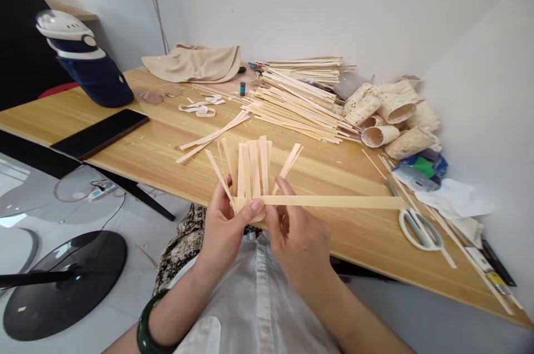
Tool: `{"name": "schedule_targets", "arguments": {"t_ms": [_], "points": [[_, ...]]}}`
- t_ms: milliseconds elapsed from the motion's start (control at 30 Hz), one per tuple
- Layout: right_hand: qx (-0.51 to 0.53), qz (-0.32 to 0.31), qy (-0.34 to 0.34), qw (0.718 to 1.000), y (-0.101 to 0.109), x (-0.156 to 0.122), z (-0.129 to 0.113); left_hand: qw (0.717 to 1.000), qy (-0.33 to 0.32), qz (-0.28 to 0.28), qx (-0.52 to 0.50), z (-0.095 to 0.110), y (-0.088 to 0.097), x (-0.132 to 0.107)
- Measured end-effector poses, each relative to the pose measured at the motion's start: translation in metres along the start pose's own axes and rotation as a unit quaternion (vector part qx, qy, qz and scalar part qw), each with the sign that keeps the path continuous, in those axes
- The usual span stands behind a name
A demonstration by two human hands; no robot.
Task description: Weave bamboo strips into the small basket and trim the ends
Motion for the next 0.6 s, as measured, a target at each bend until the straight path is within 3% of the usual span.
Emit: {"name": "schedule_targets", "arguments": {"t_ms": [67, 133, 200, 267, 367, 467, 600], "points": [[0.138, -0.090, -0.040, 0.986, -0.014, 0.003, 0.006, 1.000, 0.012, -0.014, -0.002, -0.001, 0.000, 0.001], [0.291, -0.180, -0.089, 0.935, -0.029, 0.004, 0.011, 0.997, 0.055, -0.045, -0.017, -0.008, -0.004, 0.001], [0.387, -0.222, -0.144, 0.883, -0.037, 0.003, 0.017, 0.994, 0.092, -0.060, -0.028, -0.014, -0.007, 0.000], [0.420, -0.242, -0.169, 0.858, -0.038, 0.003, 0.022, 0.994, 0.096, -0.048, -0.027, -0.015, -0.006, 0.000], [0.435, -0.253, -0.163, 0.849, -0.035, 0.005, 0.022, 0.994, 0.092, -0.057, -0.027, -0.013, -0.008, 0.000], [0.461, -0.239, -0.185, 0.834, -0.036, 0.003, 0.022, 0.986, 0.124, -0.103, -0.031, -0.018, -0.016, 0.000], [0.524, -0.204, -0.229, 0.794, -0.046, -0.002, 0.023, 0.986, 0.139, -0.077, -0.041, -0.026, -0.014, -0.003]]}}
Point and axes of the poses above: each hand's wrist, its own x-axis towards the middle knuckle, its own y-axis out of the back of the hand, z = x × y, the point moved 8 cm from there along x, towards the middle knuckle, and after that the axes turned 13 degrees about -z, right-handed, at the moved point
